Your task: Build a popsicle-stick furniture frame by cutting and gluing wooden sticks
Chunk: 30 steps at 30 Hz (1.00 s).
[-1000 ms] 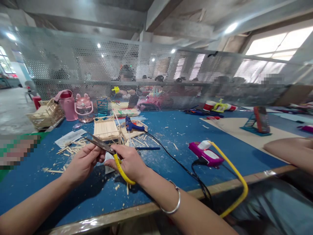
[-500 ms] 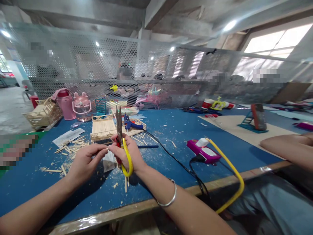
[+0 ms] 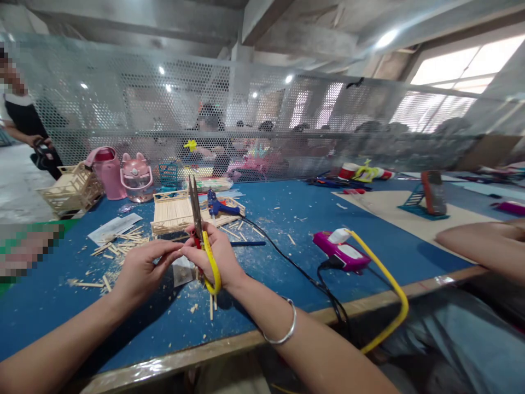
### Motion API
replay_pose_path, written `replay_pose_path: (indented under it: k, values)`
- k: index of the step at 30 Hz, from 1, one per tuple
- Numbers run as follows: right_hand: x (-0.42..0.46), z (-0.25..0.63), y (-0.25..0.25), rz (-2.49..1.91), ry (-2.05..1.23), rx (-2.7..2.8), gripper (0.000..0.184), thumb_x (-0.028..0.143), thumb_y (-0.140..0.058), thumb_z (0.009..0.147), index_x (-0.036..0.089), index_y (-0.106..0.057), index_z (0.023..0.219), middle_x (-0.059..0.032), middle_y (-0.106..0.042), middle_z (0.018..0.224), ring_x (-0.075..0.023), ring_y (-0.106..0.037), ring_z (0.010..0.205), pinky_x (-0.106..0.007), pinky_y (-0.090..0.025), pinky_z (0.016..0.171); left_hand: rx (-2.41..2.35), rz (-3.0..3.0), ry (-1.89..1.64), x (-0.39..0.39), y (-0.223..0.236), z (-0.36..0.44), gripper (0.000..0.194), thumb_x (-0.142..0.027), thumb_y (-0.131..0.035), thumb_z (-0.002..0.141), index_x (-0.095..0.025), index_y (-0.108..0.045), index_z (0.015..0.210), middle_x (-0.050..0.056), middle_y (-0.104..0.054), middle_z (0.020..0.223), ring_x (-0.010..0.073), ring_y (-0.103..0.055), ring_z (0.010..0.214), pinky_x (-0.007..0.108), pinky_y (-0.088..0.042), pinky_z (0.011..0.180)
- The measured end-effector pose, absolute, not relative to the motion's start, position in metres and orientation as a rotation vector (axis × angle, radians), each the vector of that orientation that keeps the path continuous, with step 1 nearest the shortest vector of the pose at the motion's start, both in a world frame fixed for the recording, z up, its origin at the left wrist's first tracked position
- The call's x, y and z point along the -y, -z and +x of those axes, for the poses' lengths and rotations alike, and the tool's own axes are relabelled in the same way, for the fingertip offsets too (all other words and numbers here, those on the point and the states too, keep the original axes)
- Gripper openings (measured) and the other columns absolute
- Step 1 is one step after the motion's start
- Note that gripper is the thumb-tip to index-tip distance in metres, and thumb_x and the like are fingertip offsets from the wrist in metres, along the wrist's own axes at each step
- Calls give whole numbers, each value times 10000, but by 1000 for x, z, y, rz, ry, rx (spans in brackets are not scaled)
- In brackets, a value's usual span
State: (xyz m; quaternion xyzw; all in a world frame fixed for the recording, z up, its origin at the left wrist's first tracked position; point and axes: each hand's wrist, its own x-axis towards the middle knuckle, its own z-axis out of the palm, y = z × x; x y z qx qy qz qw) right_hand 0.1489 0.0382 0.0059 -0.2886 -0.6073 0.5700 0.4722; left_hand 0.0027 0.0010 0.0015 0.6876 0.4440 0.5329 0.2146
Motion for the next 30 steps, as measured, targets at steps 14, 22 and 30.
replay_pose_path:
  k: [14,22,30]
  values:
    - [-42,161,-1,-674,-542,2092,520,374,-698,644,205,-506,1096,-53,-563,1000,-196,-530,885,-348,-426,798,-1076,1151,-1590,-6,-7,-1,210,-332,-733,607,-150,-690,704,-7,-634,585,95,-533,560,214,-426,579]
    - [-41,160,2,-672,-378,2187,585,432,-716,620,169,-514,1103,-77,-549,953,-212,-512,896,-368,-430,799,-1004,1060,-1602,-5,-8,3,274,-326,-775,545,-142,-669,719,7,-679,622,107,-572,552,234,-459,585]
    - [-41,160,0,-669,-333,2204,557,442,-708,635,180,-517,1088,-66,-533,923,-207,-500,879,-359,-426,783,-1082,1142,-1600,-1,-6,3,273,-331,-759,565,-131,-682,734,43,-704,675,147,-626,617,273,-509,630]
